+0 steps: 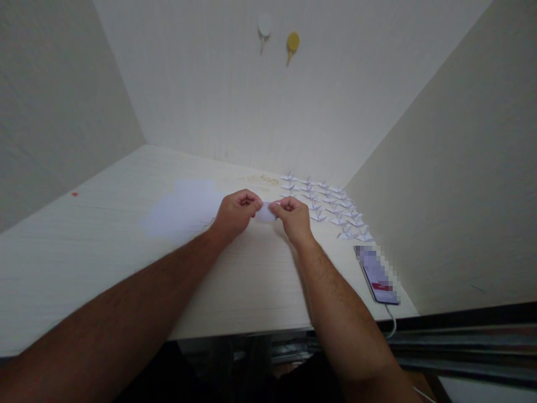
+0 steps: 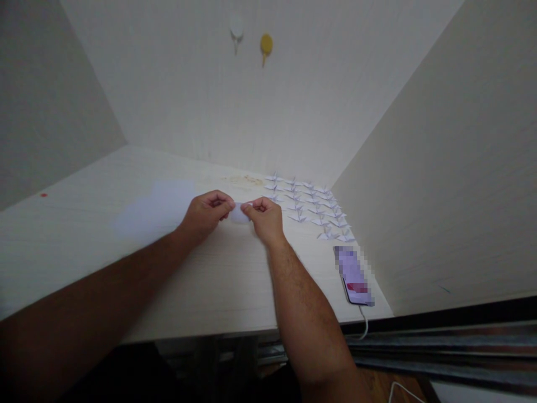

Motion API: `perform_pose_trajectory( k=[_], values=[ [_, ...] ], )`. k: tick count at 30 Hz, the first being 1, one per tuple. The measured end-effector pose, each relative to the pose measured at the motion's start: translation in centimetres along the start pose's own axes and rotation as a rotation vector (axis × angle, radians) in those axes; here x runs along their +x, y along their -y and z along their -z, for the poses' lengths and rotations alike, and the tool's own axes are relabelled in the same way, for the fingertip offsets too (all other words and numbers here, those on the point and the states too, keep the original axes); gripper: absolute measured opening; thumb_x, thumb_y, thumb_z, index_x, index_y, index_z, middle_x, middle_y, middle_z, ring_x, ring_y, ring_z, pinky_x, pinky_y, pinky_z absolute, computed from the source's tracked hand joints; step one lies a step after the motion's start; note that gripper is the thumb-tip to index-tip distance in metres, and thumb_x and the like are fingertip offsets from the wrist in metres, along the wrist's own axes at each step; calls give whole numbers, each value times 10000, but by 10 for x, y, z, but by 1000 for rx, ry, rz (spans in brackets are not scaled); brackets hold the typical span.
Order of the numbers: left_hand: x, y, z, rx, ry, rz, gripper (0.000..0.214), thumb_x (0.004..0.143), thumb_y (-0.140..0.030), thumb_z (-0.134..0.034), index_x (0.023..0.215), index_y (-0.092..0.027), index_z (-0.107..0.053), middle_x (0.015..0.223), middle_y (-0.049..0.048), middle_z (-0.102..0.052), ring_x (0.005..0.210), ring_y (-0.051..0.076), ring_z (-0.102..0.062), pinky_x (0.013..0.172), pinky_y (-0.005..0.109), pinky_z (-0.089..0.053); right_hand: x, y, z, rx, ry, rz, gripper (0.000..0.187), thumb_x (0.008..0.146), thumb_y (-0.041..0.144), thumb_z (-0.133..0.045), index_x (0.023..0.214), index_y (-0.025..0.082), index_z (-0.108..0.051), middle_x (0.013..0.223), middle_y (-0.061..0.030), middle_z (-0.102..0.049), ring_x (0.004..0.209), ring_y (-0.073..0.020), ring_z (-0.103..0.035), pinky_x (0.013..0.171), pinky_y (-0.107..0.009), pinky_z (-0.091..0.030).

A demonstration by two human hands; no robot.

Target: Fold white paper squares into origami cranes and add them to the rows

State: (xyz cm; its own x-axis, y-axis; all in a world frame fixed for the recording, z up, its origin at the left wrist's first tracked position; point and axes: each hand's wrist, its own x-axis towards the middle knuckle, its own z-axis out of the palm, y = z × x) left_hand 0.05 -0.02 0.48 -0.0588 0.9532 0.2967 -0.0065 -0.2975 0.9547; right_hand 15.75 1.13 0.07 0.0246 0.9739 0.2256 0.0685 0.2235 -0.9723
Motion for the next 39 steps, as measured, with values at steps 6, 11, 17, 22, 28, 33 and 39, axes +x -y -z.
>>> perform_pose_trajectory(
  k=[6, 11, 17, 22, 28, 33, 39],
  values=[
    [0, -4, -1, -10, -19, 15, 145, 677, -291, -717, 669, -170, -638, 535, -31, -546, 494, 91, -445, 483, 228, -328, 1, -2, 1, 8, 0, 7, 276, 650, 422, -784, 675, 187, -642, 638, -6, -660, 583, -123, -573, 588, -264, -466],
    [-1, -6, -1, -3, -8, 4, 159, 684, -313, -709, 671, -169, -643, 542, -29, -546, 496, 93, -445, 485, 230, -321, -1, 5, 1, 33, -32, -9, 263, 626, 384, -790, 603, 189, -614, 615, 2, -652, 571, -121, -564, 592, -271, -473],
    [0, -2, -1, -19, -13, 24, 153, 681, -300, -709, 659, -167, -638, 526, -36, -530, 488, 87, -425, 478, 228, -309, -1, 2, 1, 44, -23, 0, 248, 648, 401, -785, 641, 185, -662, 624, -2, -658, 576, -120, -565, 597, -269, -480],
    [3, 3, 2, -36, -54, 34, 159, 672, -303, -703, 644, -173, -618, 511, -41, -514, 479, 87, -428, 474, 228, -312, 1, -4, 4, 26, 52, -18, 311, 684, 464, -756, 806, 178, -739, 689, -24, -685, 616, -134, -593, 623, -281, -501],
    [2, 1, 0, -5, -69, 48, 154, 679, -303, -689, 637, -178, -609, 506, -37, -521, 473, 90, -435, 472, 229, -321, 0, -2, 6, -131, 31, 36, 266, 733, 437, -686, 655, 184, -660, 573, 7, -603, 536, -115, -519, 554, -254, -430],
    [2, 2, -3, -3, -107, 64, 149, 685, -294, -687, 633, -175, -614, 503, -35, -523, 471, 89, -429, 464, 230, -306, -1, 2, 4, -178, 3, 59, 265, 746, 428, -667, 638, 190, -624, 554, 15, -581, 516, -111, -497, 520, -244, -394],
    [5, 7, -1, -34, -123, 70, 144, 699, -302, -688, 662, -179, -621, 514, -35, -537, 473, 93, -445, 466, 233, -321, -2, 5, 2, -119, 111, -54, 257, 749, 433, -677, 699, 183, -649, 584, -1, -633, 510, -112, -546, 540, -251, -454]
  ],
)
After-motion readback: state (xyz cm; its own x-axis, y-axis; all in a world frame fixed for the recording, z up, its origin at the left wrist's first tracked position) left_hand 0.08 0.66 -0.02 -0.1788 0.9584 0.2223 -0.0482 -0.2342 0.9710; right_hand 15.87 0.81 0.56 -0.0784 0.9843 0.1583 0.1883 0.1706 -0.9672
